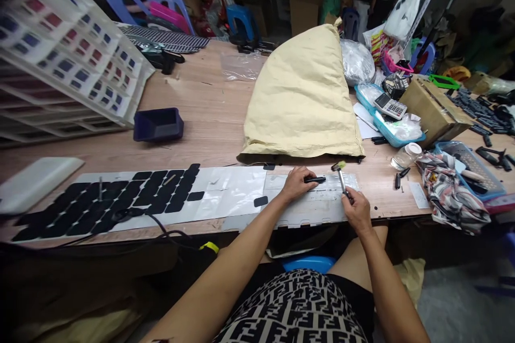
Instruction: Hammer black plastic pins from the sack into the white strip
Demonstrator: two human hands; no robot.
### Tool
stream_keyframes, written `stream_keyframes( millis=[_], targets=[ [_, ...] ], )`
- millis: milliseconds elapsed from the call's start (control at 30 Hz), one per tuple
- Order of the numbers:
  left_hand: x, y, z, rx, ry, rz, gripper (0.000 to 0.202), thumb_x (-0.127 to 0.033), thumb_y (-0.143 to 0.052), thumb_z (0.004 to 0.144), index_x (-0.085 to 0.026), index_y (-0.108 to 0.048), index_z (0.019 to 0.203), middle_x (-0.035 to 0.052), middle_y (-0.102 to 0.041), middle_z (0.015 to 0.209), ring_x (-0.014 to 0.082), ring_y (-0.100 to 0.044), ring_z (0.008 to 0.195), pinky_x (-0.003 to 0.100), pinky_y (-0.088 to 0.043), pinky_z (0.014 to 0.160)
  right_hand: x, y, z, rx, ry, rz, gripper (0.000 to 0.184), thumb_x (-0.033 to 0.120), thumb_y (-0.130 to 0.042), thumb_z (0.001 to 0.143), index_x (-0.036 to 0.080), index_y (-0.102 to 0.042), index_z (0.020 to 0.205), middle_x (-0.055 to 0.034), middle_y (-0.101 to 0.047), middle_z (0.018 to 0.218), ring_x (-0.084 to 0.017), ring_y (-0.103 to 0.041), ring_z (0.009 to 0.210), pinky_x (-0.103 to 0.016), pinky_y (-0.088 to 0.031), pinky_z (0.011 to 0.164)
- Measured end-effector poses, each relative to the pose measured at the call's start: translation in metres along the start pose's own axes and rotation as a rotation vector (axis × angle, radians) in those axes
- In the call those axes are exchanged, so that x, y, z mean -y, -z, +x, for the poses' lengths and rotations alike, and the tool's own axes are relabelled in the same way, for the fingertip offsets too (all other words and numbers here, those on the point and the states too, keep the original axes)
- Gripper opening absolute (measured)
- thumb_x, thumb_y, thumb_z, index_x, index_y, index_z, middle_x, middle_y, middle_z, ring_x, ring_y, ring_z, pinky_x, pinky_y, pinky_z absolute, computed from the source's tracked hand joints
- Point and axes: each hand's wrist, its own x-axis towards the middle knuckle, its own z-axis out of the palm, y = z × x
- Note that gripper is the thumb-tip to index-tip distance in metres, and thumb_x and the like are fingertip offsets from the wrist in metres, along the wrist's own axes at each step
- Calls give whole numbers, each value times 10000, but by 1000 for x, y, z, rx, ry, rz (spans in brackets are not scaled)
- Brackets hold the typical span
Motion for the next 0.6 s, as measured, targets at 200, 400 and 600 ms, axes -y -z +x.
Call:
stream_keyframes(
  millis=[200,400,600],
  targets=[
    [-4,4,1,4,-25,4,153,-305,-688,843,-223,-716,969,40,-656,976,241,-538,1020,372,-412,915,-22,8,14,-34,-146,212,432,448,-594,854,143,-719,1135,-24,-681,719,-192,-629,701,-305,-499,729],
    [-22,6,-80,12,-266,-151,250,-364,-517,964,-192,-649,1089,90,-649,1036,213,-583,991,348,-476,907,-27,5,12,-22,-150,260,477,441,-634,824,127,-704,1176,-27,-682,728,-191,-644,714,-301,-500,731],
    [8,-18,-189,285,-111,-89,364,-482,-459,997,-246,-668,1180,77,-711,1026,198,-668,921,307,-517,859,-28,2,12,-40,-130,213,464,424,-623,832,125,-704,1177,-29,-679,728,-188,-636,688,-294,-494,698]
  ],
)
